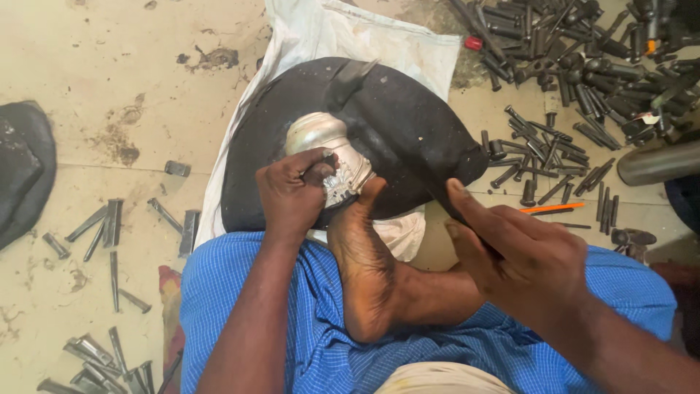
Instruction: The person sits on the floor and uses a hammer and chisel to shape a small metal object placed on a curved anvil. They repeatedly strike the chisel to refine the object's surface while holding it with their left hand.
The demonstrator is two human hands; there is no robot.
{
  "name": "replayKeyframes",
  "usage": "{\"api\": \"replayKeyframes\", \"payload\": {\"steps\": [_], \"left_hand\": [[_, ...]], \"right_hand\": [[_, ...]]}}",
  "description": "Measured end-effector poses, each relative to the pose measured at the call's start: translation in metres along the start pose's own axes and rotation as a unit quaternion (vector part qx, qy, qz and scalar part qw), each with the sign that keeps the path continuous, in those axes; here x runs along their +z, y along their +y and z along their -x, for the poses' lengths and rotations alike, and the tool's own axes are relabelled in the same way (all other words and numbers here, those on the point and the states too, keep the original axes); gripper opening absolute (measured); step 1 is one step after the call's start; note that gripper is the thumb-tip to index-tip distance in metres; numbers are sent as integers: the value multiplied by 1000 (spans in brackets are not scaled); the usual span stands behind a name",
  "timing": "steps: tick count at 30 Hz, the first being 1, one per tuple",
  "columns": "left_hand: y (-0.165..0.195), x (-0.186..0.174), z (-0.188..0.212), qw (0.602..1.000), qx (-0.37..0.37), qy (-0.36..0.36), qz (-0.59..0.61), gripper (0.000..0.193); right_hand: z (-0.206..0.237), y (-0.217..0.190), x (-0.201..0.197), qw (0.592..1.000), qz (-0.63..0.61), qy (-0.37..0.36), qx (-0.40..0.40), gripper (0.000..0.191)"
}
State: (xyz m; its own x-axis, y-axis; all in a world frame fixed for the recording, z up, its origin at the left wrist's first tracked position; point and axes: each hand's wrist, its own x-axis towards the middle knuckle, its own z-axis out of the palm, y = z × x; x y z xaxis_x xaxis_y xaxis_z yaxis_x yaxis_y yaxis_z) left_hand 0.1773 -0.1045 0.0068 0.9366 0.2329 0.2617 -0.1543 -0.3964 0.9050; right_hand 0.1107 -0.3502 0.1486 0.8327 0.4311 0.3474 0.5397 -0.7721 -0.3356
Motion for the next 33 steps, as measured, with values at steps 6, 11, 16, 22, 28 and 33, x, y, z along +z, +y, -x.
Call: {"api": "replayKeyframes", "payload": {"steps": [6, 11, 16, 22, 28, 33], "left_hand": [[3, 0, -1, 1000, 4, -16, 11, 15], [6, -2, 1, 999, 24, -8, -20, 19], [8, -2, 1, 999, 25, -21, -23, 21], [7, -3, 3, 999, 27, -27, -29, 21], [8, -5, 5, 997, 51, -23, -43, 23], [7, -3, 3, 996, 48, -39, -68, 21]], "right_hand": [[9, 5, 9, 997, -33, -69, 32, 48], [18, 6, 13, 1000, -15, 4, 5, 46], [22, 9, 20, 999, 2, -41, 9, 47], [32, 10, 26, 998, -14, -67, 11, 51], [41, 9, 28, 997, -34, 59, 29, 41], [44, 9, 30, 998, -30, -11, 55, 43]]}}
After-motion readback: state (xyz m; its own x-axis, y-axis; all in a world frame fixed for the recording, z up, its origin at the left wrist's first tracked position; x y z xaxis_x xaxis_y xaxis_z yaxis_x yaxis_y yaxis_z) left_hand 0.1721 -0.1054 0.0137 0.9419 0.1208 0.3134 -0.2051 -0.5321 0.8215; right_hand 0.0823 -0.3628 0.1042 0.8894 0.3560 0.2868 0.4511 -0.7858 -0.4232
